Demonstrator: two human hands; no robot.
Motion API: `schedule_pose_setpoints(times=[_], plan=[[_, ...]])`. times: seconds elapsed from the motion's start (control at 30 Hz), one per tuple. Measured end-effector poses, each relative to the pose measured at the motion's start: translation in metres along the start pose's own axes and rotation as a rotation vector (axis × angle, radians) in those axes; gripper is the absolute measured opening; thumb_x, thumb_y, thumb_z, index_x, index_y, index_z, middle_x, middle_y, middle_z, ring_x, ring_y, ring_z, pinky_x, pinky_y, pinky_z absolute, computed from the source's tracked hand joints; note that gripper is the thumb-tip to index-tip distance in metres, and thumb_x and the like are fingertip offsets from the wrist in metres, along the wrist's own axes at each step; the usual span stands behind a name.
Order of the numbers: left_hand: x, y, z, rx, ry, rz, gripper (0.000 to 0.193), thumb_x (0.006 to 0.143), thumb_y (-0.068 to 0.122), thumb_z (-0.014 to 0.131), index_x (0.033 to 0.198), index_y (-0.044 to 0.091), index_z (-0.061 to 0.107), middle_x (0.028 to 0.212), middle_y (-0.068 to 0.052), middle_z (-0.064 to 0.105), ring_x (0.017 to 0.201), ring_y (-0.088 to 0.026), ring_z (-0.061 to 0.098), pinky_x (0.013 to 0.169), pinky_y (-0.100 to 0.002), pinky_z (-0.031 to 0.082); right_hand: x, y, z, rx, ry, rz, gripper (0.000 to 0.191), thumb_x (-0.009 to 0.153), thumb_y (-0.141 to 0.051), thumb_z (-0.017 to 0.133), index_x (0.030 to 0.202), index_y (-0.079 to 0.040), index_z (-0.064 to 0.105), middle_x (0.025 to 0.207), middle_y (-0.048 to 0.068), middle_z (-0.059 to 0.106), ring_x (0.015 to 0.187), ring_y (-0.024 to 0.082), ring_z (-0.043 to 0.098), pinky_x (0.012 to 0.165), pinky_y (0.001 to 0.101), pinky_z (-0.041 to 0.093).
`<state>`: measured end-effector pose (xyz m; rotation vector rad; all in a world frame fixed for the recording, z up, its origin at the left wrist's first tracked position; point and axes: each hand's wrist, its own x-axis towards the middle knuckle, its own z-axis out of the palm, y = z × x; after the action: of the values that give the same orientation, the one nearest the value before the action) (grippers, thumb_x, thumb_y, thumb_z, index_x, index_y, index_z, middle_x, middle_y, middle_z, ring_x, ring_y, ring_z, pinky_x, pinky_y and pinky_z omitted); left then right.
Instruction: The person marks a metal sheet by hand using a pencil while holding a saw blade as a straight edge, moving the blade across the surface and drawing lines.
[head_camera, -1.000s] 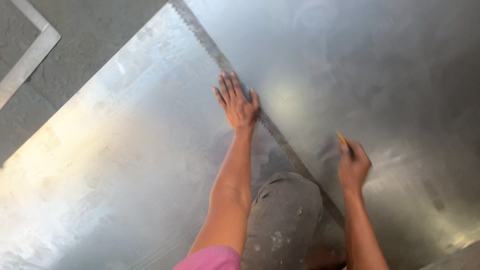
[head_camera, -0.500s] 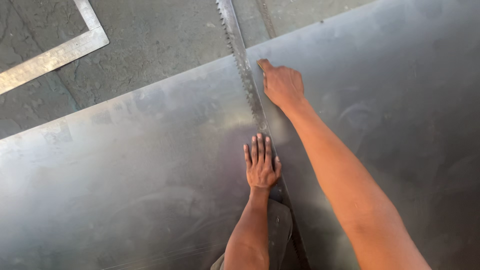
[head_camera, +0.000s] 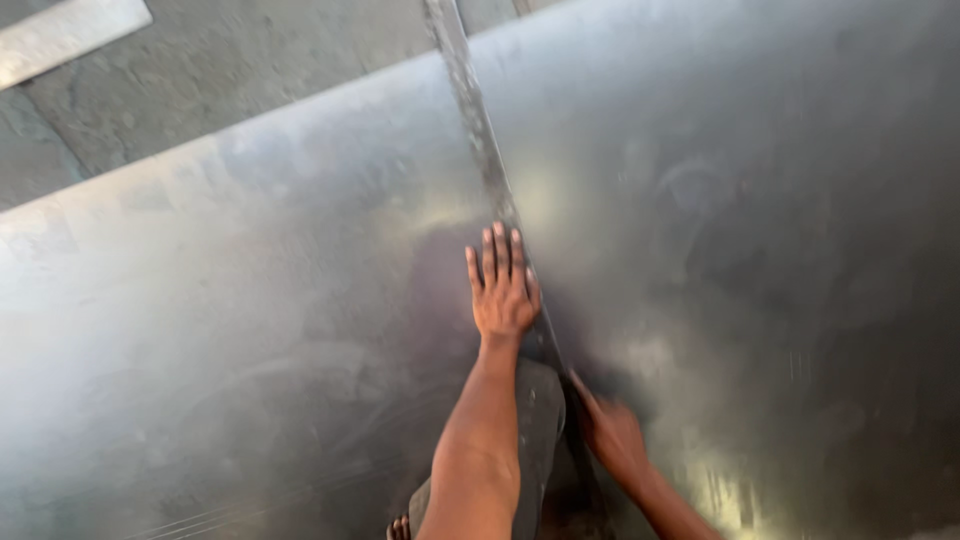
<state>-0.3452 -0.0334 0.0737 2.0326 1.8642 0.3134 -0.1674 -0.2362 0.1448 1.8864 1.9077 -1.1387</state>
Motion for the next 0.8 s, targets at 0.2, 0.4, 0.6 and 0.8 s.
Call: schedule_pose_setpoints(times=[0.2, 0.4, 0.6, 0.8], plan=[[-0.015, 0.008, 0.007, 0.096, -0.131, 0.001, 0.066, 0.102, 0.025, 0.044, 0.161, 0.002, 0.03, 0.171, -0.017, 0.021, 0.16, -0.031, 0.012, 0.13, -0.053, 0.004, -0.181, 0.063, 0.105, -0.152, -0.235, 0.062, 0.079, 0.09, -0.021, 0.059, 0.163, -0.025, 0.032, 0.057, 0.01, 0.064, 0.043, 0.028, 0.055, 0.044, 0.0438, 0.045], [-0.03, 0.02, 0.002, 0.1, -0.059, 0.017, 0.065, 0.104, 0.025, 0.043, 0.163, 0.003, 0.026, 0.172, -0.016, 0.019, 0.16, -0.03, 0.01, 0.132, -0.051, 0.002, -0.01, 0.014, 0.01, 0.107, 0.315, -0.016, 0.04, 0.099, -0.02, 0.056, 0.139, -0.017, 0.063, 0.064, 0.016, 0.065, 0.053, 0.036, 0.059, 0.051, 0.0486, 0.046], [-0.045, 0.026, 0.005, 0.189, -0.094, 0.019, 0.065, 0.106, 0.026, 0.042, 0.165, 0.005, 0.025, 0.174, -0.014, 0.018, 0.162, -0.028, 0.011, 0.133, -0.049, 0.002, 0.019, 0.004, 0.018, -0.011, 0.437, -0.093, 0.039, 0.093, -0.011, 0.058, 0.13, -0.019, 0.066, 0.075, 0.012, 0.069, 0.069, 0.036, 0.064, 0.061, 0.0506, 0.049], [-0.039, -0.012, 0.06, 0.253, 0.093, 0.171, 0.057, 0.108, 0.036, 0.049, 0.15, -0.002, 0.045, 0.158, -0.021, 0.043, 0.15, -0.034, 0.03, 0.125, -0.053, 0.01, -0.266, 0.098, 0.23, -0.062, 0.134, 0.099, 0.071, 0.096, -0.022, 0.063, 0.16, -0.025, 0.034, 0.073, 0.006, 0.063, 0.065, 0.024, 0.057, 0.071, 0.0403, 0.047]])
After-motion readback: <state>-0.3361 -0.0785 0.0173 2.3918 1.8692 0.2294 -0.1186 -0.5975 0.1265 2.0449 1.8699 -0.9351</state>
